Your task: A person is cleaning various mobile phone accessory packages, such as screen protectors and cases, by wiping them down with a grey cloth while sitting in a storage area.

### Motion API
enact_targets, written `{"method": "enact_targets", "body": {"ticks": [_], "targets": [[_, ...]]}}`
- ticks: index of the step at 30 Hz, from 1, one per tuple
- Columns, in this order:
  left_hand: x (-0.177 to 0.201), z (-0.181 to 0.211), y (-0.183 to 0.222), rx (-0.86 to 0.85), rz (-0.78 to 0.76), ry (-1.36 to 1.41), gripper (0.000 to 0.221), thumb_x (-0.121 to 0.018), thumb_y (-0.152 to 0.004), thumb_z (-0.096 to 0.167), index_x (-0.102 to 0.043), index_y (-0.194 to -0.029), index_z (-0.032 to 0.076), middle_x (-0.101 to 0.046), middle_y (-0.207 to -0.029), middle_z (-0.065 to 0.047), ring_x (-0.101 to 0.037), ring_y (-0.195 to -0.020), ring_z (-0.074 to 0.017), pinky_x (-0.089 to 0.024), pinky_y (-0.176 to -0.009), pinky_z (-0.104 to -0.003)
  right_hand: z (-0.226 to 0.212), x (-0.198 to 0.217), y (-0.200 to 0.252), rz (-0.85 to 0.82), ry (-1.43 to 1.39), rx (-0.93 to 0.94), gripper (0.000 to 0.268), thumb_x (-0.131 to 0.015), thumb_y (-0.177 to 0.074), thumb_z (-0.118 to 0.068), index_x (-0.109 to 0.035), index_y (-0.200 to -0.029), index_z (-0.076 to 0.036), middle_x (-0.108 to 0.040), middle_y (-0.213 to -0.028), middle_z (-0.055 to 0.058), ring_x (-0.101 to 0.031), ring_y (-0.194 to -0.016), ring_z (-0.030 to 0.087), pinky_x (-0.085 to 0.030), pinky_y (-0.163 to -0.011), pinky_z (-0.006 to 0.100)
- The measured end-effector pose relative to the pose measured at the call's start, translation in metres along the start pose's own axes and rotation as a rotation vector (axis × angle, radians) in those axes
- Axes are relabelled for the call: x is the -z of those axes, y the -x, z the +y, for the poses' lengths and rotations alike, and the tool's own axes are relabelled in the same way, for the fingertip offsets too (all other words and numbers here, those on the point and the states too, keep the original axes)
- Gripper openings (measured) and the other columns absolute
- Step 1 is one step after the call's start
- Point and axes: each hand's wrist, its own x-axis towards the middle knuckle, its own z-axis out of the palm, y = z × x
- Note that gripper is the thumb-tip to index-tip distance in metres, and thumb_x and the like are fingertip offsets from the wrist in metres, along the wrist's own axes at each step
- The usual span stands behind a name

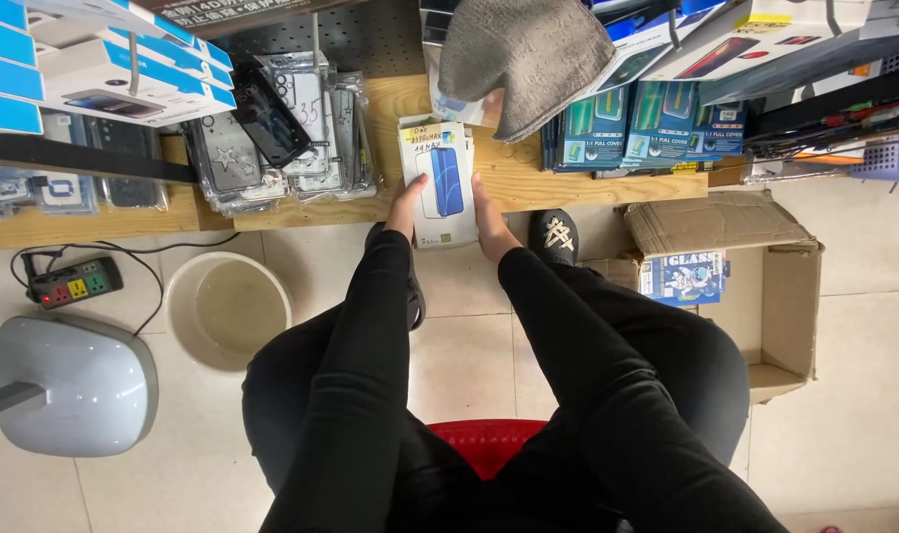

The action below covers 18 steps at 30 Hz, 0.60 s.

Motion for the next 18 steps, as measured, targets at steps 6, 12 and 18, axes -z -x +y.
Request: {"method": "enact_targets", "body": {"ticks": [6, 12, 18], "targets": [[-0.013, 0.036, 0.05, 0.05, 0.029, 0.126, 0.093, -0.081, -0.078, 0.047, -0.036, -0.151, 0.011, -0.039, -0.153, -0.014, -0.03, -0.144, -0.0294, -0.027, -0.118, -0.042, -0.004, -0.003, -0.008, -0.132, -0.049, 0.05, 0.093, -0.034, -0.089, -0.075, -0.03, -0.153, -0.007, -0.029, -0.157, 0.019, -0.026, -0.145, 0.038, -0.02, -0.121, 0.051], [0.001, 0.022, 0.04, -0.089, 0.022, 0.0, 0.094, -0.079, -0.084, 0.047, -0.028, -0.154, 0.011, -0.029, -0.157, -0.016, -0.024, -0.146, -0.031, -0.022, -0.121, -0.044, 0.052, 0.025, -0.066, -0.044, 0.081, 0.062, 0.097, -0.031, -0.087, -0.081, -0.024, -0.156, -0.013, -0.021, -0.161, 0.013, -0.017, -0.149, 0.033, -0.014, -0.123, 0.048], [0.031, -0.042, 0.0, -0.293, 0.579, -0.458, 0.056, -0.055, -0.093, 0.061, -0.049, -0.131, 0.021, -0.054, -0.127, -0.003, -0.051, -0.122, -0.0281, -0.042, -0.104, -0.042, 0.083, 0.074, -0.089, 0.311, 0.689, 0.196, 0.08, -0.021, -0.093, -0.079, -0.038, -0.15, -0.026, -0.042, -0.151, 0.004, -0.037, -0.141, 0.026, -0.027, -0.119, 0.041]]}}
